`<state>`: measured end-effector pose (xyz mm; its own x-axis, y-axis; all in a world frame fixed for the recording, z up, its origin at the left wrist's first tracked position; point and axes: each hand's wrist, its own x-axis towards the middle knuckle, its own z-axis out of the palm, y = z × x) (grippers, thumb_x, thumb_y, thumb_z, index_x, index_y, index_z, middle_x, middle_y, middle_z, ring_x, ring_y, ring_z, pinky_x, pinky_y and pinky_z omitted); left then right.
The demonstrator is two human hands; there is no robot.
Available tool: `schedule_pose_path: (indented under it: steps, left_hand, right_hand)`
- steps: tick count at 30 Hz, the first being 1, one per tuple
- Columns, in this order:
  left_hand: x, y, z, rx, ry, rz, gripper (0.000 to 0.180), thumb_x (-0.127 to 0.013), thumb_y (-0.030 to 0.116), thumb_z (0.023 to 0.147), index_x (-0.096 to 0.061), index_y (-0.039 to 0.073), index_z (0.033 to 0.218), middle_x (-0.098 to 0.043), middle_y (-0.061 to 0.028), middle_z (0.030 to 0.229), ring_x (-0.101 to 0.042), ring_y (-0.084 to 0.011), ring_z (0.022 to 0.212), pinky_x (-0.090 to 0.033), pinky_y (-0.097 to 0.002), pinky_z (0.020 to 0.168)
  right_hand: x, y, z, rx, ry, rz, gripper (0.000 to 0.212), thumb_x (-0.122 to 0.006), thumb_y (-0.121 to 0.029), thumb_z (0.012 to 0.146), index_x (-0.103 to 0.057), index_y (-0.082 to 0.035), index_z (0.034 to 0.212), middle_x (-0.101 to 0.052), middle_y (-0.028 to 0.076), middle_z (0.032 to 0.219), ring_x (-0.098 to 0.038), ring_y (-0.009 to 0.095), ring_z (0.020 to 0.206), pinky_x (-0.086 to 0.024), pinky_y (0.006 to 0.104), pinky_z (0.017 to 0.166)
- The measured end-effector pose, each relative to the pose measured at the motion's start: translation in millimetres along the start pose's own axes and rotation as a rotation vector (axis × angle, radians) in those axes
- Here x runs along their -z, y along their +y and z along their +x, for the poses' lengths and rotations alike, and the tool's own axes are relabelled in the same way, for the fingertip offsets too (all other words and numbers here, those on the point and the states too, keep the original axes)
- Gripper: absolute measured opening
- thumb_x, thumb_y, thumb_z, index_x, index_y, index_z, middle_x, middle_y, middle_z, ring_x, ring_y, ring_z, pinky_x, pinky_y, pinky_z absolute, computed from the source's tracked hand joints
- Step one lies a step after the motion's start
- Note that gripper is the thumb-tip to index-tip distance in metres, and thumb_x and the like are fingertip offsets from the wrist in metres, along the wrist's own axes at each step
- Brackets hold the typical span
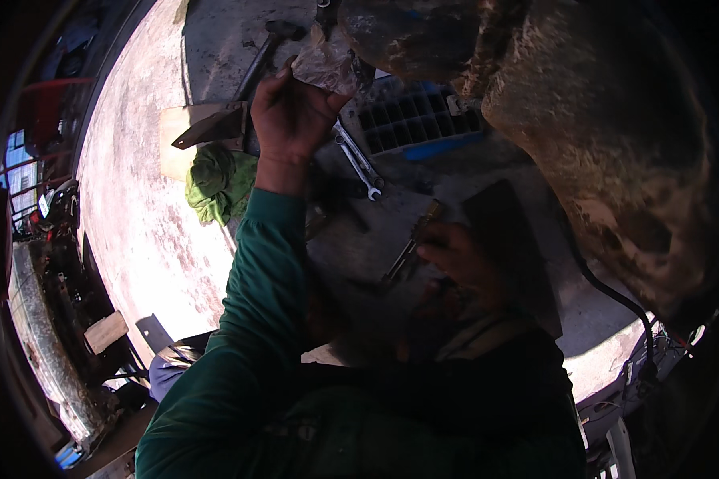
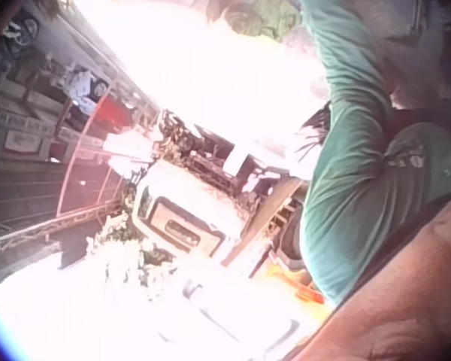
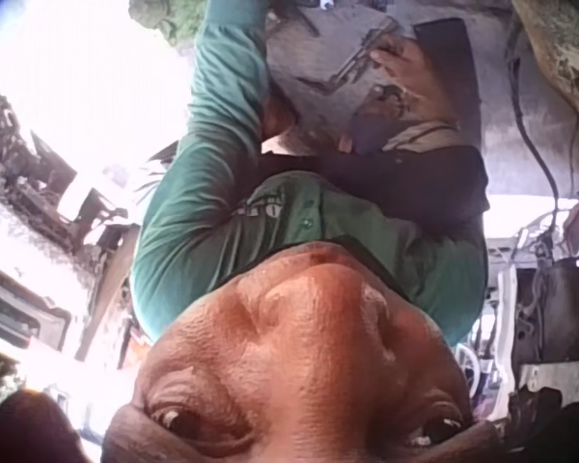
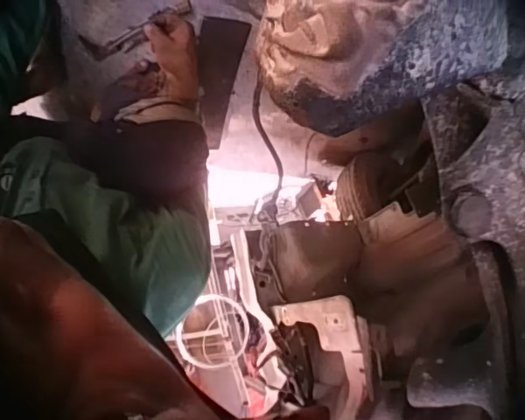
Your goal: The person sits on the floor and assembles a brass valve component. They insert a small metal piece into the valve body, then use a screwdriver to tighten a screw. Finally, they use a wrench to tighten the valve fitting.
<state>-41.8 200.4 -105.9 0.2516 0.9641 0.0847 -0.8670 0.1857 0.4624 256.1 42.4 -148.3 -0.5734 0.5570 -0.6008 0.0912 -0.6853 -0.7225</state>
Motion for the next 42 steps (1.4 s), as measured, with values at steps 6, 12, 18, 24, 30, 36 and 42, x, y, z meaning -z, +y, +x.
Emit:
schedule_pose_path:
  steps: [6, 12, 18, 24, 30, 36, 42]
  left_hand:
    - [-24.9, 3.2, -8.2, -0.043, 0.078, -0.054, 0.027, -0.052, 0.026, 0.094, -0.060, 0.010, 0.115, -0.059, -0.0178, 0.137, -0.059, -0.0406, 0.123, -0.055, -0.0596, 0.095]
    - [-19.5, 7.5, -10.9, -0.033, 0.060, -0.036, 0.022, -0.053, 0.025, 0.094, -0.063, 0.012, 0.108, -0.063, -0.0161, 0.132, -0.060, -0.0394, 0.123, -0.053, -0.0616, 0.097]
    - [-24.0, 0.8, -9.6, -0.081, 0.130, -0.001, 0.016, -0.056, 0.024, 0.095, -0.065, 0.012, 0.101, -0.066, -0.0143, 0.127, -0.062, -0.0366, 0.119, -0.052, -0.0616, 0.098]
    - [-22.1, -5.1, -3.1, -0.081, 0.102, 0.052, 0.011, -0.058, 0.021, 0.095, -0.063, 0.013, 0.101, -0.065, -0.0127, 0.127, -0.061, -0.0358, 0.122, -0.052, -0.0616, 0.097]
    - [-10.4, -11.2, 3.4, -0.057, -0.009, 0.008, 0.022, -0.056, 0.022, 0.095, -0.068, 0.011, 0.110, -0.067, -0.0123, 0.128, -0.062, -0.0357, 0.120, -0.045, -0.0628, 0.106]
    - [18.0, -34.8, 41.3, 0.074, 0.339, 0.178, 0.026, -0.059, 0.021, 0.095, -0.066, 0.005, 0.113, -0.065, -0.0173, 0.122, -0.058, -0.0406, 0.121, -0.048, -0.0602, 0.102]
    - [15.2, -65.6, 70.7, 0.130, 0.483, 0.801, 0.031, -0.066, 0.012, 0.087, -0.061, -0.008, 0.110, -0.068, -0.0216, 0.102, -0.071, -0.0338, 0.099, -0.062, -0.0469, 0.076]
  right_hand:
    - [3.8, 9.8, 4.9, -0.014, 0.014, -0.039, 0.016, -0.070, -0.014, 0.092, -0.069, -0.005, 0.105, -0.064, -0.003, 0.087, -0.057, 0.005, 0.075, -0.046, 0.0235, 0.064]
    - [6.0, 19.0, 10.5, 0.033, -0.012, -0.021, 0.015, -0.070, -0.014, 0.092, -0.069, -0.006, 0.105, -0.064, -0.004, 0.085, -0.055, 0.004, 0.073, -0.045, 0.0237, 0.062]
    - [5.6, 8.6, 7.0, -0.023, -0.002, -0.062, 0.014, -0.070, -0.015, 0.092, -0.070, -0.005, 0.102, -0.065, -0.002, 0.085, -0.057, 0.005, 0.074, -0.045, 0.0240, 0.064]
    - [3.6, 2.9, 3.4, 0.039, -0.021, -0.019, 0.015, -0.070, -0.014, 0.092, -0.070, -0.004, 0.102, -0.067, 0.001, 0.088, -0.061, 0.009, 0.083, -0.049, 0.0268, 0.073]
    - [11.1, 8.4, 6.2, -0.004, -0.044, -0.055, 0.016, -0.070, -0.013, 0.092, -0.069, -0.003, 0.105, -0.067, 0.001, 0.090, -0.062, 0.010, 0.087, -0.050, 0.0282, 0.077]
    - [1.2, -18.9, -2.9, -0.046, -0.036, -0.113, 0.013, -0.067, -0.013, 0.095, -0.068, -0.006, 0.105, -0.065, -0.004, 0.086, -0.054, 0.003, 0.073, -0.043, 0.0209, 0.063]
    - [6.5, -6.2, 4.2, -0.080, -0.030, -0.094, 0.018, -0.068, -0.013, 0.094, -0.069, -0.003, 0.109, -0.067, 0.001, 0.093, -0.061, 0.009, 0.087, -0.051, 0.0286, 0.079]
